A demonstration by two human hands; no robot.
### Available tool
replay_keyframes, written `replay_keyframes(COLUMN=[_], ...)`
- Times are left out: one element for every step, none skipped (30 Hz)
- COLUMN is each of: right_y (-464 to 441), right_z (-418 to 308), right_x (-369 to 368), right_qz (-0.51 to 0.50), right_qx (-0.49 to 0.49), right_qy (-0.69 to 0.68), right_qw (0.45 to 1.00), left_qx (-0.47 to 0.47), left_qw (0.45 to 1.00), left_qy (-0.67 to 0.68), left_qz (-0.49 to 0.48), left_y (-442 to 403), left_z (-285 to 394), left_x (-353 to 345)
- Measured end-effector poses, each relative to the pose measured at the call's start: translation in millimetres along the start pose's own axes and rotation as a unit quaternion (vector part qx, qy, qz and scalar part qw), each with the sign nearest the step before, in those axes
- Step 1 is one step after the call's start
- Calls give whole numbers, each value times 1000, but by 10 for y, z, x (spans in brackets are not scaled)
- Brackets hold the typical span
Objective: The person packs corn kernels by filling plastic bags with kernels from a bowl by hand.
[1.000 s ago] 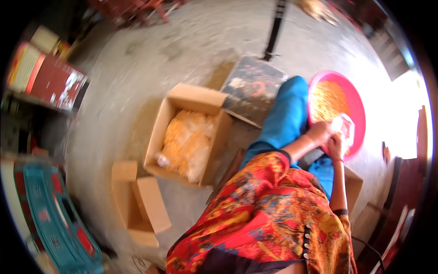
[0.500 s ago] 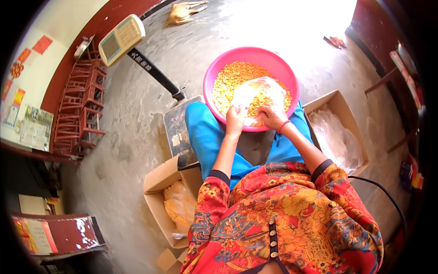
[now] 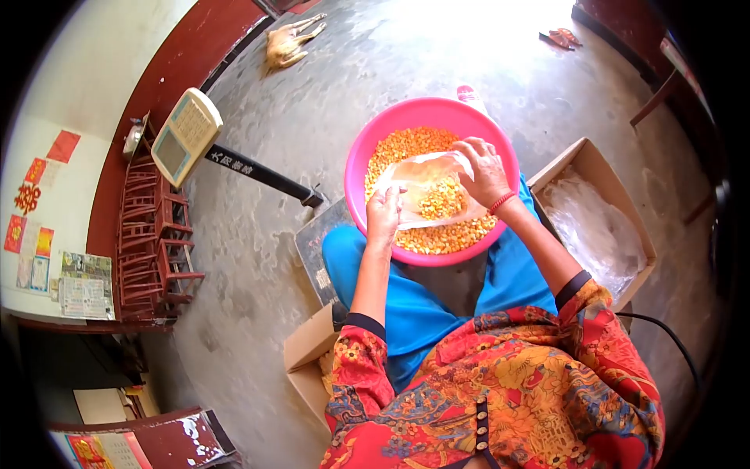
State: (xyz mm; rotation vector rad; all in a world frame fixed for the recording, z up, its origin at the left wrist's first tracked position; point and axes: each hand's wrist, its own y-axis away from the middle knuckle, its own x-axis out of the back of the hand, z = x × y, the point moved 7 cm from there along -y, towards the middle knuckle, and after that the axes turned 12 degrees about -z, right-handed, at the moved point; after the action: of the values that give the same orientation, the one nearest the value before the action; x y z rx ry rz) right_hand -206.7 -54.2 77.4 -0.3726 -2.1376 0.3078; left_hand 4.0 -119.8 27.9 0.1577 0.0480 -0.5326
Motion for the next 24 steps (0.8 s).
replay_keyframes(right_y=[-56, -97, -162, -181, -256, -294, -318, -335, -410, -518, -612, -711, -812, -906, -971, -986, -989, -977, -915, -862, -844, -834, -820, -813], right_z=[93, 188, 356, 534, 634, 731, 776, 813, 814, 748, 725, 703, 634, 586, 640, 643, 648, 674, 723, 758, 780, 783, 792, 802], right_x=[-59, -116, -295, -475, -628, -689, -660, -664, -675, -582, -488, -418, -285, -204, -204, -206, -205, -203, -296, -348, -373, -383, -391, -352], right_qz=[30, 34, -65, -164, -218, -219, -217, -208, -209, -189, -188, -187, -178, -169, -148, -152, -165, -178, -204, -208, -199, -188, -189, -155], right_qx=[5, 4, -41, -85, -83, -83, -141, -196, -194, -174, -161, -147, -145, -142, -119, -123, -143, -164, -179, -186, -179, -172, -177, -171], right_qy=[45, 46, 18, -12, 15, 18, -152, -317, -405, -445, -467, -489, -466, -442, -405, -401, -385, -370, -407, -406, -430, -454, -454, -489], right_qw=[999, 998, 997, 983, 972, 972, 954, 904, 869, 858, 849, 839, 855, 870, 894, 895, 897, 897, 872, 870, 862, 854, 853, 841], left_qx=[-14, -30, -41, -44, -35, -26, -20, -20, -47, -73, -32, -30, -39, -48, -59, -56, -62, -67, -41, -34, -9, 16, 30, 35], left_qw=[1000, 999, 999, 999, 999, 999, 999, 999, 999, 997, 999, 999, 999, 998, 997, 997, 996, 995, 997, 997, 996, 993, 990, 990], left_qy=[-5, -9, -16, -15, -23, -31, -32, -29, -16, -3, -12, -8, 11, 29, 32, 38, 47, 55, 51, 55, 87, 119, 137, 139], left_qz=[3, 6, -7, -9, -13, -16, -14, -13, 4, 20, 17, 16, 26, 36, 43, 43, 42, 42, 31, 32, 19, 5, 15, 13], left_y=[-56, -127, -197, -255, -319, -379, -426, -481, -541, -590, -637, -690, -719, -750, -783, -825, -867, -895, -919, -887, -885, -889, -898, -889], left_z=[79, 140, 169, 207, 211, 213, 257, 301, 377, 439, 426, 421, 494, 519, 483, 370, 244, 141, 80, 120, 156, 184, 169, 138], left_x=[-24, -25, -18, -16, 6, 24, 43, 52, 74, 102, 173, 224, 232, 247, 262, 271, 279, 271, 262, 254, 229, 205, 226, 262])
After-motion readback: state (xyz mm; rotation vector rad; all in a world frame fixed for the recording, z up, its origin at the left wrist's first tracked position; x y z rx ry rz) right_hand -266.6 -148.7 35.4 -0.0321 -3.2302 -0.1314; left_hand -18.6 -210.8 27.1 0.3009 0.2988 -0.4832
